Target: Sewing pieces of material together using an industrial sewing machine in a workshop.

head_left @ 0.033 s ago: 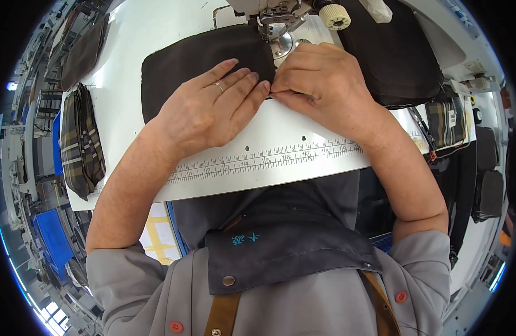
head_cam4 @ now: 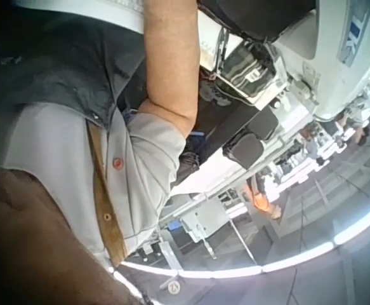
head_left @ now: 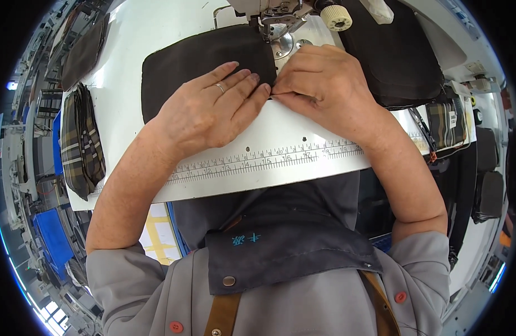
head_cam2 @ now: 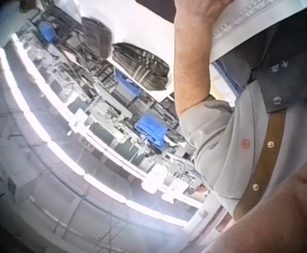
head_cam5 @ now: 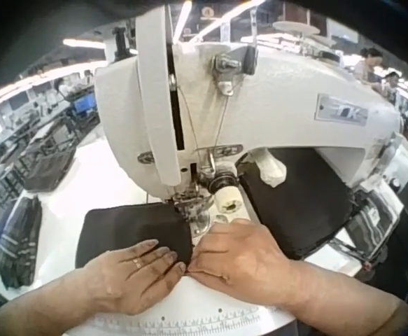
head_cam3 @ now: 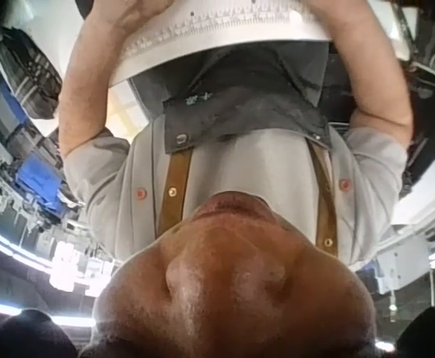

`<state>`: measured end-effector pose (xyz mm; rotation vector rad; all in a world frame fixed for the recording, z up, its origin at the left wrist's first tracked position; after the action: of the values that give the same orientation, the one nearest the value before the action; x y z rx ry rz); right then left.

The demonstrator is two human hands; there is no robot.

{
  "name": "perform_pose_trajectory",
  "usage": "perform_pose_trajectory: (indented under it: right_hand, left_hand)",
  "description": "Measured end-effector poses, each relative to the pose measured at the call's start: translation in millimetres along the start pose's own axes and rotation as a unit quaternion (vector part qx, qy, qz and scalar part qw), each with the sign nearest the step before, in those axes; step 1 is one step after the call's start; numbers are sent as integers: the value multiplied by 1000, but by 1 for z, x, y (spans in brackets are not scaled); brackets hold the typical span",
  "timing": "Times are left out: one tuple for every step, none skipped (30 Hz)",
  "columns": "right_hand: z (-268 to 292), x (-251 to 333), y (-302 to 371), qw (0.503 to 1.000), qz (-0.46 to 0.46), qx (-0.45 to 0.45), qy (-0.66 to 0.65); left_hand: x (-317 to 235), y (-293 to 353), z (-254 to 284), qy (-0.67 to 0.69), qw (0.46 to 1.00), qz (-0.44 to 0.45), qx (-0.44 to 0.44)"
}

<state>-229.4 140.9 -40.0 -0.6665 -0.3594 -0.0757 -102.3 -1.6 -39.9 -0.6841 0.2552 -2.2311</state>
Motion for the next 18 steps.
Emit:
perform_pose_trajectory:
  right_hand:
    - [0,0,2,1000,-11,8,5]
    - [1,0,3,1000,-10,8,4]
    - [1,1,4,1000,-12,7,-3]
    - [2,2,5,1000,-13,6,-9]
    - [3,2,5,1000,-13,6,-10]
    - [4,2,5,999,-31,20,-16]
    - [4,1,5,998,-49,34,-21]
    - [6,3,5,998,-48,34,-21]
    - [6,3,5,997,-55,42,-17]
    - [6,3,5,997,-62,50,-12]
    - [6,3,5,997,-62,50,-12]
    - [7,1,5,996,-70,48,-7]
    - [6,-1,4,996,-78,46,-3]
    - [6,-2,5,996,-76,46,-3]
    - [5,-3,5,995,-83,46,7]
    - [5,-3,5,995,-90,46,19]
    - [5,-3,4,995,-90,45,19]
    - [5,-3,3,995,-88,43,32]
  left_hand:
    - [-1,0,0,8,1000,-5,11]
    - [-2,0,0,16,1000,-10,22]
    - [-2,1,0,16,1000,-9,22]
    - [-2,2,0,14,999,-7,49]
    - [-1,3,-1,12,997,-5,75]
    - [1,3,1,12,997,-4,76]
    - [4,3,2,49,996,12,72]
    - [8,2,3,85,994,27,68]
    - [10,1,4,85,994,28,68]
    - [12,1,4,114,990,44,76]
    - [14,1,3,143,984,61,83]
    - [16,1,0,143,984,60,82]
    - [19,3,-5,159,981,72,84]
    - [23,5,-9,176,977,83,85]
    - [26,6,-10,175,977,83,85]
    - [30,6,-11,180,976,90,82]
    - [33,7,-12,186,975,96,80]
    - [34,7,-13,186,975,96,79]
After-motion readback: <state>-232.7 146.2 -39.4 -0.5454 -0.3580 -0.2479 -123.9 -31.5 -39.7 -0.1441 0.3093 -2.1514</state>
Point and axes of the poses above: each hand's wrist, its own y-axis away from the middle knuckle, its own z-axis out of the back of the hand, x = y × z, the point moved 4 cm from there along -y, towards the middle knuckle, and after that the axes turned 7 degrees about -z, right-handed, at the moved point
